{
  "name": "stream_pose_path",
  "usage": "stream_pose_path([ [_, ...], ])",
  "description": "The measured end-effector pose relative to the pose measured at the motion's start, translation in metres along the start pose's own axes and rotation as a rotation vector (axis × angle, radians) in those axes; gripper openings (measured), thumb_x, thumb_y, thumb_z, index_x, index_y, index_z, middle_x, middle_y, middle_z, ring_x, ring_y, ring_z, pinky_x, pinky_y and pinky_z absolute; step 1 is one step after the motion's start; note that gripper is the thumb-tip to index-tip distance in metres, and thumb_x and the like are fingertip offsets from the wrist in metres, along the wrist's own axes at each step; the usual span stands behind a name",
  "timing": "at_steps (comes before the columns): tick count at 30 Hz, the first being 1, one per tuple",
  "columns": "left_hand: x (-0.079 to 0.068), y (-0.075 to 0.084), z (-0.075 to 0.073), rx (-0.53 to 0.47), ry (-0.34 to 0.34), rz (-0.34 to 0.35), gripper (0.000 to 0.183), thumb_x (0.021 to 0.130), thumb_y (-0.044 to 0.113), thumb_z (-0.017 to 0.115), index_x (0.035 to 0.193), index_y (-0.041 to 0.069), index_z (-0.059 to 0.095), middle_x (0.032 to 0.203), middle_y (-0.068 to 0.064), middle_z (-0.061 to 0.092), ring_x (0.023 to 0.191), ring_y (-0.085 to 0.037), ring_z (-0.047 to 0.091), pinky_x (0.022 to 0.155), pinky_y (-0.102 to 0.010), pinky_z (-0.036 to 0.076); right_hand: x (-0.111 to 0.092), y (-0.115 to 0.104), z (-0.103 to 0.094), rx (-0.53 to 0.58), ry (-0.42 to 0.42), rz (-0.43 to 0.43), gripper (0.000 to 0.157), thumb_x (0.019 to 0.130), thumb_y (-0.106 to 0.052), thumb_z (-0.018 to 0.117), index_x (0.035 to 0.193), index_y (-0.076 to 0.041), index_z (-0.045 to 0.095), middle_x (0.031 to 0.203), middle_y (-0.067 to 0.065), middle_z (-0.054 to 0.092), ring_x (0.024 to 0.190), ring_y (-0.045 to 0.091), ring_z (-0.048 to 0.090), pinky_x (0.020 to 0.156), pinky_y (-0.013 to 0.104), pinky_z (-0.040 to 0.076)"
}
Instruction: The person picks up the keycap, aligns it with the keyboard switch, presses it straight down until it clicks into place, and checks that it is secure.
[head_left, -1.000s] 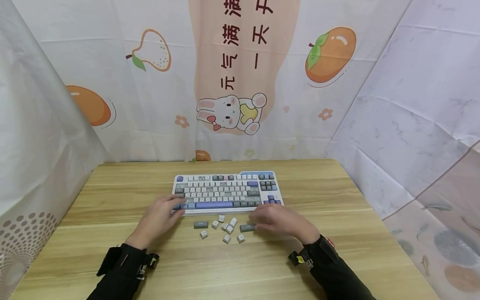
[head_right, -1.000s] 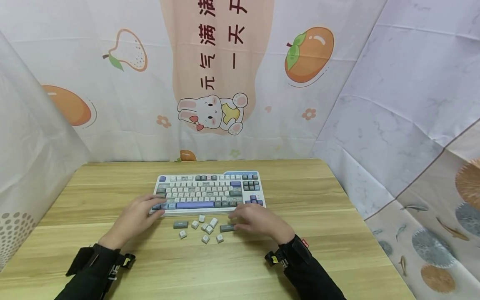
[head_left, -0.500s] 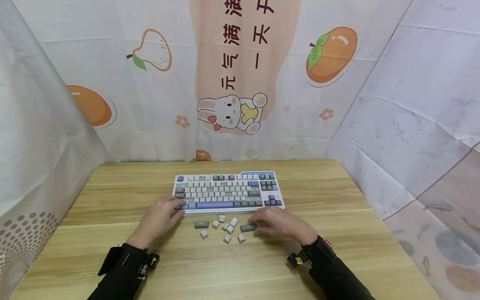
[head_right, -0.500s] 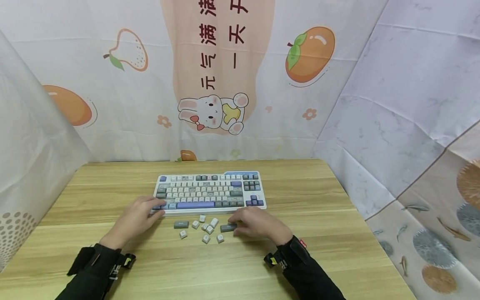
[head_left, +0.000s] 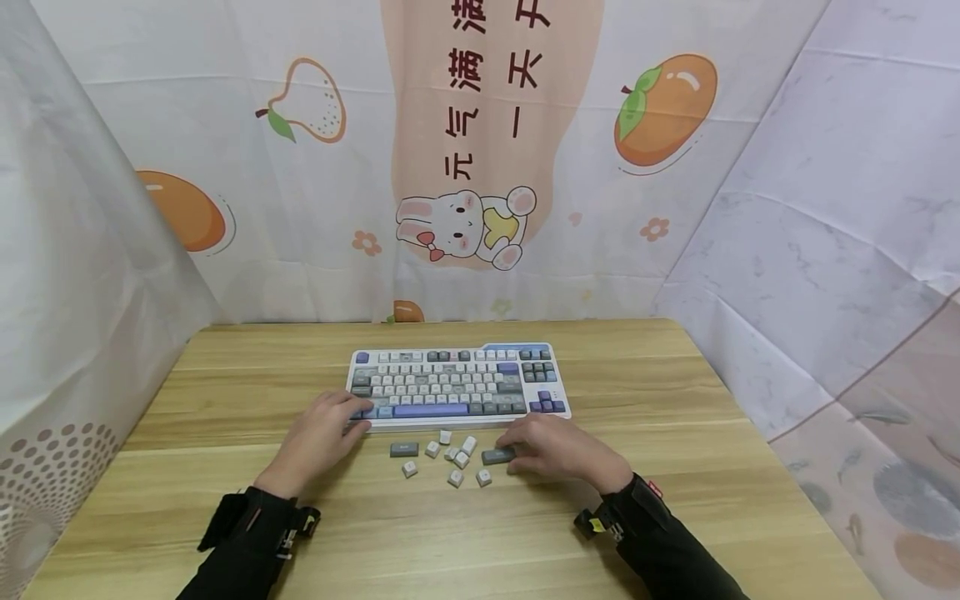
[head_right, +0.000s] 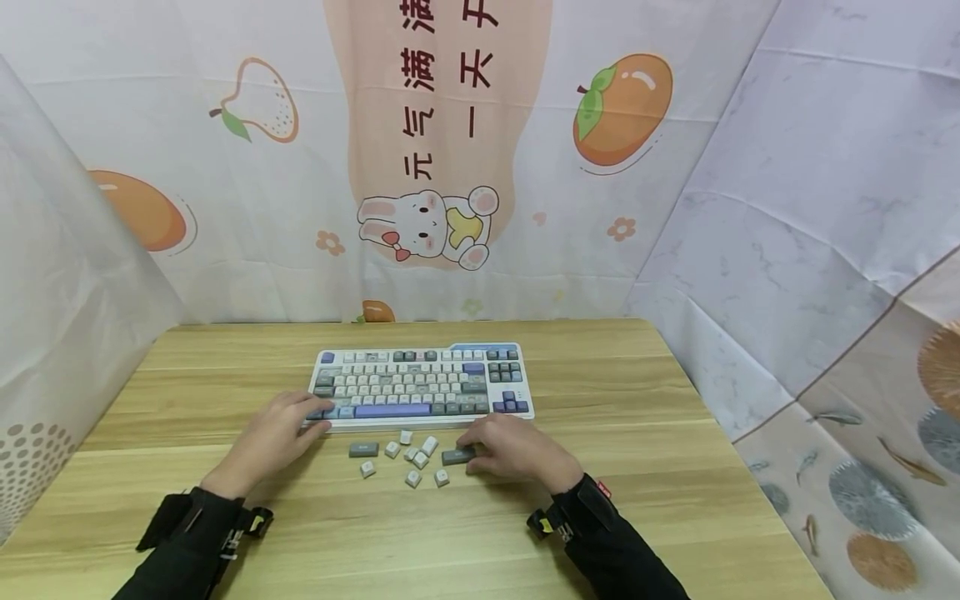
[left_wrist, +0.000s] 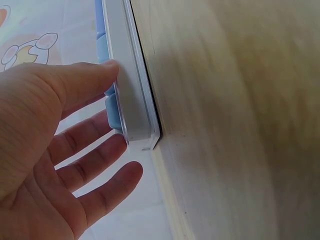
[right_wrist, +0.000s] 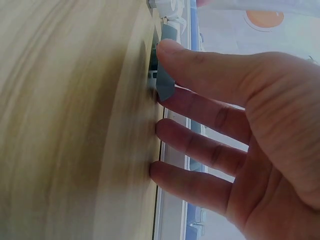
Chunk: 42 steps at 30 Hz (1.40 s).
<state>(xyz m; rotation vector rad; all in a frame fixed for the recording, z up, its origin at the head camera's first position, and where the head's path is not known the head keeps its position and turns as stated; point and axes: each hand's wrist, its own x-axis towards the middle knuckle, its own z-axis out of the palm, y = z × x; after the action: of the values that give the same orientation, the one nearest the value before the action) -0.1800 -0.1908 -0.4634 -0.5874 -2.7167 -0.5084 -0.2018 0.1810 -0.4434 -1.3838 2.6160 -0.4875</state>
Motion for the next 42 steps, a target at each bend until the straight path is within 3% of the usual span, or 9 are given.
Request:
stream_pose_path([
  [9,0.0,0.0,0.0,0.025,-0.012,0.009,0.028,0.083,0.019,0.071,0.109,0.007,0.069,0.103,-0.009,0.064,0.1,-0.027,0.057,0.085,-0.044,0.048,0.0,0.0,0.001,-0.029,-0.001,0.014,0.031,0.082,-0.03,0.072,0.109,-0.016,0.07,0.101,-0.007,0.067,0.091,0.007,0.059,0.079,0.026,0.049],
  [31,0.002,0.005,-0.001,0.027,-0.012,0.027,0.027,0.084,0.017,0.07,0.109,0.006,0.067,0.104,-0.008,0.063,0.101,-0.025,0.056,0.087,-0.043,0.048,0.005,-0.007,0.007,-0.09,0.022,0.01,0.021,0.082,-0.025,0.072,0.102,-0.018,0.072,0.095,-0.009,0.063,0.086,0.005,0.057,0.076,0.023,0.049],
  [37,0.003,0.005,-0.001,0.035,-0.009,0.02,0.027,0.084,0.017,0.07,0.109,0.006,0.067,0.104,-0.008,0.062,0.102,-0.025,0.055,0.087,-0.043,0.048,0.007,-0.005,-0.001,-0.079,0.052,0.034,0.025,0.083,-0.027,0.071,0.106,-0.018,0.071,0.099,-0.009,0.063,0.088,0.005,0.058,0.077,0.023,0.05],
  [42,0.001,0.004,0.0,0.038,-0.02,0.011,0.027,0.084,0.017,0.07,0.109,0.006,0.066,0.104,-0.008,0.062,0.101,-0.026,0.055,0.087,-0.043,0.048,0.015,-0.002,-0.017,-0.082,0.126,-0.005,0.025,0.082,-0.022,0.072,0.106,-0.015,0.072,0.095,-0.006,0.062,0.081,0.007,0.058,0.07,0.023,0.05],
])
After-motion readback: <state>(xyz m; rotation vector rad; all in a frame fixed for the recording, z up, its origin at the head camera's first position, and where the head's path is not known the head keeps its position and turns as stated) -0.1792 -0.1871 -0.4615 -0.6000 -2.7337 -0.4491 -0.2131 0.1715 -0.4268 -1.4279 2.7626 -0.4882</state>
